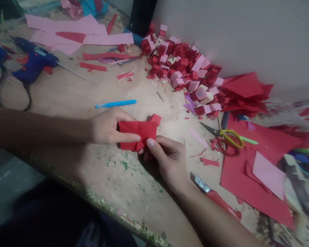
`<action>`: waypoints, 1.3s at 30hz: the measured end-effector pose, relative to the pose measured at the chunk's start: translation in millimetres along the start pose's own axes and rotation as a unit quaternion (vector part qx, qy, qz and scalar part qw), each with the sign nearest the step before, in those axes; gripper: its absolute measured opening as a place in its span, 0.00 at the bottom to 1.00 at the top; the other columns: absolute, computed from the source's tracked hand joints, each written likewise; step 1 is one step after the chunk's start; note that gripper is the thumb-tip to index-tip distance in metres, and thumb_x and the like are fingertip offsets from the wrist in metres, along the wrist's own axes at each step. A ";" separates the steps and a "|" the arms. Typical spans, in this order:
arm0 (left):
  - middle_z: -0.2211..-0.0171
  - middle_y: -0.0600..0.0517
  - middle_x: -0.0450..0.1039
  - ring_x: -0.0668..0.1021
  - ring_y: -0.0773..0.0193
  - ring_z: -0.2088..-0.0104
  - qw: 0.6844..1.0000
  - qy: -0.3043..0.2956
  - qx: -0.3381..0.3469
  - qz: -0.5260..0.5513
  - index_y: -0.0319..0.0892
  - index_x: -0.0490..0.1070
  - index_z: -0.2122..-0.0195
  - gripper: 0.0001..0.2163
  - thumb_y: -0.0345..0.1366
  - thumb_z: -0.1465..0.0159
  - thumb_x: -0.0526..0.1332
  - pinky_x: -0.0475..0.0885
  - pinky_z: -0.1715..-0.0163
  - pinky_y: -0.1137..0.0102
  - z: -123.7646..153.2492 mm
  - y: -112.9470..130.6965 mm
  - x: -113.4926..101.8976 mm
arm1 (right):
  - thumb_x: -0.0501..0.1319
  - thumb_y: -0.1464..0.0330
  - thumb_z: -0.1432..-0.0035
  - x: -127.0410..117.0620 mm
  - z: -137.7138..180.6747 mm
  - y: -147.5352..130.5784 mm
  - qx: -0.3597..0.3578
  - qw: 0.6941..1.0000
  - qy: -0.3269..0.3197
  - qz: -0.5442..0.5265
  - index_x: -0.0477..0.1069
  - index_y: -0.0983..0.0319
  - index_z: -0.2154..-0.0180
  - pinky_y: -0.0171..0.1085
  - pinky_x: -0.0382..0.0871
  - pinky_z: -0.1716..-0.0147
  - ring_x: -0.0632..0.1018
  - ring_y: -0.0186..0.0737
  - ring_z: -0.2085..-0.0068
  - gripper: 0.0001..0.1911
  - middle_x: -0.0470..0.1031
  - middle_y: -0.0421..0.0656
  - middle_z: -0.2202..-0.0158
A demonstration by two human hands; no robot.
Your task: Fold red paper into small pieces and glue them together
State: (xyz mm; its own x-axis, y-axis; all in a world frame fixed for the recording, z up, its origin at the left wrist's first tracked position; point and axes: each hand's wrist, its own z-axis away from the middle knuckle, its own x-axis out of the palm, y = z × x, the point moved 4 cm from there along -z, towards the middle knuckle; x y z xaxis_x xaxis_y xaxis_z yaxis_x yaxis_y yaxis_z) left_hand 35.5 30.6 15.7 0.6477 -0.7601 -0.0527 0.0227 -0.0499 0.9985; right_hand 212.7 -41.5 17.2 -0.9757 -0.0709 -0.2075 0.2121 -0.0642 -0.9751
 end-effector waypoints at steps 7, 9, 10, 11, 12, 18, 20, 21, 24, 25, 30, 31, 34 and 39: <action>0.71 0.49 0.84 0.84 0.59 0.72 0.998 0.017 -0.016 0.052 0.40 0.81 0.68 0.06 0.35 0.35 0.66 0.78 0.74 0.67 0.7 -1.6 0.7 | 0.69 0.62 0.36 6.0 -3.4 -12.5 -0.004 0.999 -0.016 0.051 0.79 0.61 0.78 0.31 0.69 0.78 0.74 0.32 0.79 0.18 0.77 0.41 0.80; 0.71 0.49 0.84 0.84 0.59 0.72 0.998 0.013 -0.015 0.056 0.40 0.81 0.68 0.06 0.35 0.35 0.66 0.78 0.73 0.67 1.2 -0.4 1.3 | 0.69 0.63 0.36 5.5 -3.5 -11.7 -0.004 0.998 -0.013 0.058 0.80 0.61 0.76 0.30 0.68 0.79 0.74 0.32 0.80 0.17 0.77 0.41 0.80; 0.71 0.50 0.83 0.84 0.59 0.72 0.998 0.014 -0.013 0.055 0.41 0.81 0.68 0.06 0.35 0.35 0.66 0.78 0.73 0.67 1.2 -0.3 1.3 | 0.69 0.63 0.36 5.4 -3.6 -11.4 -0.005 0.998 -0.014 0.062 0.80 0.61 0.76 0.30 0.68 0.79 0.74 0.32 0.80 0.17 0.77 0.41 0.80; 0.71 0.50 0.83 0.84 0.60 0.72 0.998 0.017 -0.013 0.053 0.41 0.81 0.68 0.06 0.35 0.35 0.67 0.78 0.73 0.67 1.1 -0.7 1.0 | 0.69 0.63 0.36 5.2 -3.6 -11.4 -0.007 0.998 -0.013 0.064 0.80 0.61 0.76 0.30 0.68 0.79 0.74 0.32 0.80 0.17 0.78 0.41 0.80; 0.72 0.51 0.83 0.84 0.60 0.73 0.998 0.025 -0.013 0.048 0.41 0.81 0.68 0.06 0.35 0.35 0.67 0.78 0.73 0.68 0.7 -1.6 0.4 | 0.69 0.63 0.36 5.1 -3.6 -11.7 -0.006 0.998 -0.013 0.067 0.80 0.61 0.77 0.30 0.68 0.79 0.74 0.32 0.80 0.17 0.78 0.41 0.80; 0.75 0.53 0.80 0.81 0.62 0.76 0.998 0.068 -0.006 0.007 0.41 0.80 0.68 0.06 0.37 0.37 0.68 0.74 0.78 0.70 -1.0 -6.4 -3.8 | 0.69 0.65 0.37 9.2 -3.9 -15.6 0.004 0.996 -0.029 0.079 0.79 0.62 0.76 0.29 0.67 0.81 0.74 0.32 0.80 0.16 0.78 0.42 0.80; 0.74 0.53 0.80 0.81 0.63 0.75 0.999 0.053 -0.006 0.008 0.41 0.81 0.68 0.07 0.37 0.36 0.67 0.74 0.77 0.71 -1.0 -6.3 -3.0 | 0.68 0.66 0.36 10.4 -4.0 -15.6 0.003 0.997 -0.031 0.076 0.80 0.62 0.76 0.29 0.67 0.81 0.74 0.31 0.81 0.15 0.78 0.42 0.80; 0.74 0.53 0.81 0.81 0.63 0.75 0.999 0.053 -0.005 0.003 0.40 0.81 0.68 0.07 0.37 0.36 0.67 0.73 0.77 0.71 -0.8 -6.1 -3.1 | 0.68 0.66 0.36 10.5 -4.1 -15.3 0.002 0.997 -0.030 0.074 0.80 0.62 0.76 0.29 0.67 0.81 0.74 0.31 0.81 0.15 0.78 0.42 0.80; 0.73 0.53 0.81 0.80 0.65 0.75 0.997 0.079 0.000 -0.019 0.40 0.81 0.67 0.07 0.38 0.38 0.68 0.72 0.77 0.72 -0.2 -5.5 -5.2 | 0.68 0.66 0.36 9.5 -4.4 -12.9 0.007 0.997 -0.027 0.075 0.81 0.63 0.75 0.28 0.67 0.81 0.74 0.30 0.80 0.14 0.78 0.42 0.80; 0.73 0.53 0.81 0.80 0.65 0.75 0.996 0.088 0.000 -0.022 0.40 0.81 0.66 0.07 0.38 0.38 0.68 0.72 0.76 0.72 0.0 -5.6 -5.8 | 0.69 0.65 0.36 8.8 -4.5 -11.9 0.012 0.997 -0.026 0.078 0.81 0.63 0.74 0.29 0.66 0.81 0.74 0.31 0.80 0.14 0.78 0.42 0.80; 0.74 0.54 0.79 0.79 0.64 0.75 0.995 0.098 -0.011 -0.014 0.42 0.81 0.69 0.07 0.39 0.39 0.68 0.74 0.75 0.70 0.7 -5.9 -5.6 | 0.70 0.63 0.37 8.2 -4.5 -9.9 0.010 0.996 -0.032 0.078 0.81 0.63 0.75 0.31 0.67 0.81 0.74 0.32 0.80 0.15 0.78 0.42 0.80; 0.75 0.54 0.79 0.79 0.64 0.76 0.995 0.099 -0.012 -0.012 0.42 0.81 0.70 0.08 0.40 0.39 0.69 0.74 0.75 0.69 0.7 -5.9 -5.5 | 0.70 0.62 0.37 8.5 -4.4 -9.8 0.012 0.996 -0.033 0.076 0.80 0.62 0.75 0.31 0.67 0.81 0.74 0.33 0.80 0.16 0.78 0.43 0.79; 0.76 0.53 0.78 0.77 0.64 0.77 0.994 0.105 -0.011 -0.014 0.42 0.80 0.72 0.08 0.40 0.40 0.69 0.74 0.75 0.68 0.6 -5.2 -6.2 | 0.70 0.60 0.37 9.2 -3.9 -10.2 0.016 0.996 -0.030 0.077 0.80 0.62 0.75 0.31 0.66 0.81 0.74 0.33 0.80 0.17 0.78 0.43 0.80; 0.78 0.53 0.76 0.76 0.65 0.78 0.993 0.113 -0.010 -0.031 0.40 0.79 0.74 0.09 0.40 0.41 0.69 0.72 0.77 0.69 0.4 -4.1 -7.8 | 0.70 0.60 0.37 9.6 -3.4 -12.7 0.017 0.994 -0.039 0.105 0.80 0.63 0.75 0.32 0.67 0.80 0.74 0.33 0.79 0.17 0.77 0.43 0.80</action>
State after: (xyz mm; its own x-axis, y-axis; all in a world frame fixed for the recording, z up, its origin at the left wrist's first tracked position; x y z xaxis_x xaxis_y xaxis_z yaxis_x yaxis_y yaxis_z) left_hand 30.1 36.5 12.0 0.7984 -0.5917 -0.1111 0.0815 -0.0766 0.9937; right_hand 200.4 -38.0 27.3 -0.9031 -0.1624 -0.3974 0.4126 -0.0728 -0.9080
